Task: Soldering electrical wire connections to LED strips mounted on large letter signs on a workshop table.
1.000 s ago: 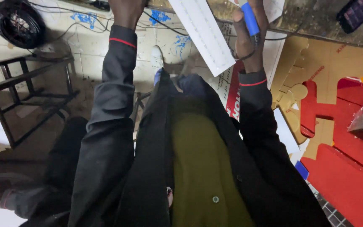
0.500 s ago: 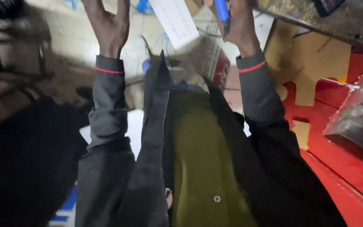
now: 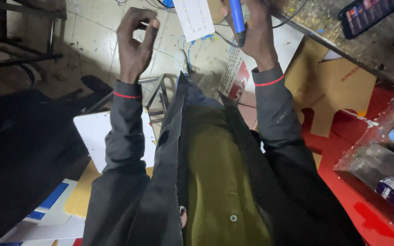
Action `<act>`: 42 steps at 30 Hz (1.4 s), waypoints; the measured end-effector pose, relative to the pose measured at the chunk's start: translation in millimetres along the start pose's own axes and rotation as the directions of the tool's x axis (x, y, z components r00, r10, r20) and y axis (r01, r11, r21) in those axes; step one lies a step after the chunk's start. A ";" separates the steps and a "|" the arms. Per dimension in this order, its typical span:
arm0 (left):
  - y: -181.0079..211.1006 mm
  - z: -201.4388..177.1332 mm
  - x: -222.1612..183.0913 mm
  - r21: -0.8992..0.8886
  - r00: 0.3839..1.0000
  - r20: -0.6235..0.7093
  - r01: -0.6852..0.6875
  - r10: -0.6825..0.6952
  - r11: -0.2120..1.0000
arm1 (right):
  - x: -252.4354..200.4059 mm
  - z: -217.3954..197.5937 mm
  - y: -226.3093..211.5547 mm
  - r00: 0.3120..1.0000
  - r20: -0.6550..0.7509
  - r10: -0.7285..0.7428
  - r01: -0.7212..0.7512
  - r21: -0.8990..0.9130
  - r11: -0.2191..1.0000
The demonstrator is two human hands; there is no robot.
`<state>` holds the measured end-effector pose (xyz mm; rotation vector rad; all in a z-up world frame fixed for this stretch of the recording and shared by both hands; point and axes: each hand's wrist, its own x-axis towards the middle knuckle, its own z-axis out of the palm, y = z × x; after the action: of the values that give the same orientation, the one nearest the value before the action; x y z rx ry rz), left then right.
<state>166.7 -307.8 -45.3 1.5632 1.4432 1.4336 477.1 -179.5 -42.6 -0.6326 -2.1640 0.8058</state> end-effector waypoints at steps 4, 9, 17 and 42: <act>8.0 20.8 18.3 -0.034 0.998 0.060 -0.017 0.019 0.999 | 14.0 -10.6 -15.2 0.996 -0.036 0.083 -0.082 0.028 0.996; 6.6 27.9 59.1 -0.128 0.992 0.114 -0.042 0.057 0.991 | 31.5 -20.2 -25.2 0.990 -0.036 0.133 -0.134 -0.006 0.991; -21.3 -0.6 135.7 -0.107 0.983 0.183 -0.003 0.023 0.994 | 97.6 14.3 9.8 0.954 -0.201 0.221 -0.195 0.143 0.970; -88.9 -18.8 212.4 -0.216 0.967 0.168 0.228 -0.194 0.949 | 133.1 37.7 78.1 0.920 -0.321 0.224 -0.310 -0.248 0.918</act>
<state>87.1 -91.1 -53.3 1.2956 1.2644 1.2843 381.0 -53.8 -56.8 -1.1509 -1.9642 0.4894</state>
